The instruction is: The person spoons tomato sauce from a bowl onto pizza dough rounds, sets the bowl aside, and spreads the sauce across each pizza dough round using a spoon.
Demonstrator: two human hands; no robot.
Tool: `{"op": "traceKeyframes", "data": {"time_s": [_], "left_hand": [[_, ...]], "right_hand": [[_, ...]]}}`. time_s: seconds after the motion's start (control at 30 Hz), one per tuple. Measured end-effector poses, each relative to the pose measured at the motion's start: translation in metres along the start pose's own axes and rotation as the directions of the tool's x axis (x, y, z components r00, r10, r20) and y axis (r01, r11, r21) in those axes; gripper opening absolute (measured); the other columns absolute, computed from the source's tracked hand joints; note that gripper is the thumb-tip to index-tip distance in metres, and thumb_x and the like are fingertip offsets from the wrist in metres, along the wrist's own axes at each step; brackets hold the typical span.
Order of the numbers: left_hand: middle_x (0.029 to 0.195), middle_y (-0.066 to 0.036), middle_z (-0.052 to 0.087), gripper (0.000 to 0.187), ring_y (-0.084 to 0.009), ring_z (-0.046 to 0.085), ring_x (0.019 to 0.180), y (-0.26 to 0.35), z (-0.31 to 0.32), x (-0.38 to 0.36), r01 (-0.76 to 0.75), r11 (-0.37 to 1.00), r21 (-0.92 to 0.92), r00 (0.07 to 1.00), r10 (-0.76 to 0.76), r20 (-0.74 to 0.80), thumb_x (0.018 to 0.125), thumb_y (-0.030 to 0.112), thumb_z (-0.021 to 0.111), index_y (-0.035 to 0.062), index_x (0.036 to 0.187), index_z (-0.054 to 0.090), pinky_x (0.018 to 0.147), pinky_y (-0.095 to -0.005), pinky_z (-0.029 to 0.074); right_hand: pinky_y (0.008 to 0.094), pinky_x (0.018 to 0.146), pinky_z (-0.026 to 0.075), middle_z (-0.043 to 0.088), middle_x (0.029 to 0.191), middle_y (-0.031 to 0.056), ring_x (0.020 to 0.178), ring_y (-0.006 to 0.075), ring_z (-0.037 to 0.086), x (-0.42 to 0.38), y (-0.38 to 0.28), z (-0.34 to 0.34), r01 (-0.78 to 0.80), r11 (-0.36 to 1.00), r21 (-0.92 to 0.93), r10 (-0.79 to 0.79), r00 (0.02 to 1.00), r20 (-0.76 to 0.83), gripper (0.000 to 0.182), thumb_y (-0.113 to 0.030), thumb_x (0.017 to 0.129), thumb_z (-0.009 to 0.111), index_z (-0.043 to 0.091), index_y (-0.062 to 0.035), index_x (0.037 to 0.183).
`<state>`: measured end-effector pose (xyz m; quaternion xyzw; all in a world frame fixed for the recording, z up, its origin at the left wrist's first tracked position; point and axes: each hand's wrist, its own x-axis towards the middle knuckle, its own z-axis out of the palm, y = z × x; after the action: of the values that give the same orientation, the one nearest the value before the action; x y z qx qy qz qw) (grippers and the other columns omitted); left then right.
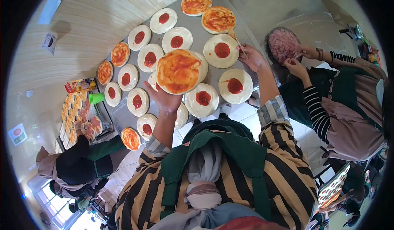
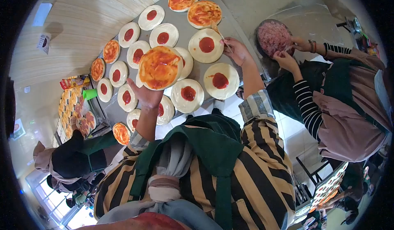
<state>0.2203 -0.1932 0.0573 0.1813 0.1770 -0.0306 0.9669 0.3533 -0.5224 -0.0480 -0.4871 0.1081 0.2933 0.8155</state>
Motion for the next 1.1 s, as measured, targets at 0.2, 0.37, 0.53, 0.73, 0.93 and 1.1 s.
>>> {"op": "traceKeyframes", "data": {"time_s": [0.2,0.37,0.53,0.73,0.93,1.1], "left_hand": [[0.152,-0.014,0.03,0.089,-0.0339,0.029,0.139,-0.009,0.006,0.01,0.004,0.997,-0.072,1.0,-0.003,0.013,0.087,0.075,0.023,0.0082,0.146,0.029,0.115,-0.0528,0.019],[0.152,-0.013,0.029,0.091,-0.0339,0.027,0.14,-0.013,0.003,0.017,-0.004,0.999,-0.044,1.0,0.004,0.001,0.086,0.076,0.024,0.0086,0.147,0.028,0.115,-0.0531,0.017],[0.153,-0.013,0.028,0.093,-0.0333,0.025,0.141,-0.018,0.004,0.021,-0.008,1.0,-0.021,1.0,0.008,-0.029,0.085,0.078,0.025,0.0097,0.147,0.028,0.116,-0.052,0.016],[0.154,-0.012,0.025,0.095,-0.0327,0.023,0.142,-0.031,0.001,0.038,0.044,0.999,-0.03,0.999,-0.044,0.005,0.084,0.079,0.024,0.01,0.149,0.025,0.117,-0.0507,0.014],[0.154,-0.015,0.025,0.096,-0.0335,0.024,0.142,-0.058,-0.008,0.062,0.142,0.989,0.031,0.988,-0.14,-0.069,0.084,0.08,0.023,0.0086,0.148,0.025,0.117,-0.0511,0.013],[0.152,-0.017,0.027,0.095,-0.0344,0.025,0.141,-0.085,-0.007,0.084,0.165,0.986,-0.021,0.983,-0.166,-0.08,0.085,0.078,0.022,0.0071,0.147,0.028,0.116,-0.0512,0.015]], "right_hand": [[0.0413,0.092,0.041,0.059,0.11,0.0031,0.104,0.0179,0.055,0.001,0.001,0.006,-0.044,0.999,0.026,0.044,0.999,0.006,0.025,-0.026,0.086,0.061,0.061,-0.0102,0.106],[0.0449,0.092,0.042,0.06,0.11,0.0036,0.107,0.0202,0.055,0.0,0.0,0.004,-0.051,0.989,0.136,0.043,0.997,0.06,0.024,-0.024,0.086,0.06,0.061,-0.0097,0.105],[0.0475,0.092,0.047,0.063,0.111,0.0075,0.108,0.0247,0.058,0.006,0.007,-0.015,-0.019,0.951,0.31,-0.035,0.985,0.169,0.022,-0.023,0.086,0.059,0.063,-0.0082,0.103],[0.0478,0.093,0.047,0.062,0.115,0.0113,0.11,0.0277,0.058,-0.009,0.009,-0.035,0.04,0.878,0.477,-0.121,0.983,0.141,0.022,-0.02,0.088,0.058,0.063,-0.006,0.104],[0.048,0.098,0.045,0.062,0.117,0.0151,0.112,0.029,0.057,-0.016,0.016,-0.068,0.102,0.78,0.617,-0.226,0.966,0.126,0.022,-0.016,0.089,0.057,0.064,-0.0024,0.104],[0.0489,0.102,0.042,0.061,0.119,0.0142,0.116,0.0292,0.055,-0.03,0.015,-0.097,0.206,0.765,0.61,-0.296,0.954,0.05,0.021,-0.013,0.088,0.056,0.063,-0.0015,0.105]]}}
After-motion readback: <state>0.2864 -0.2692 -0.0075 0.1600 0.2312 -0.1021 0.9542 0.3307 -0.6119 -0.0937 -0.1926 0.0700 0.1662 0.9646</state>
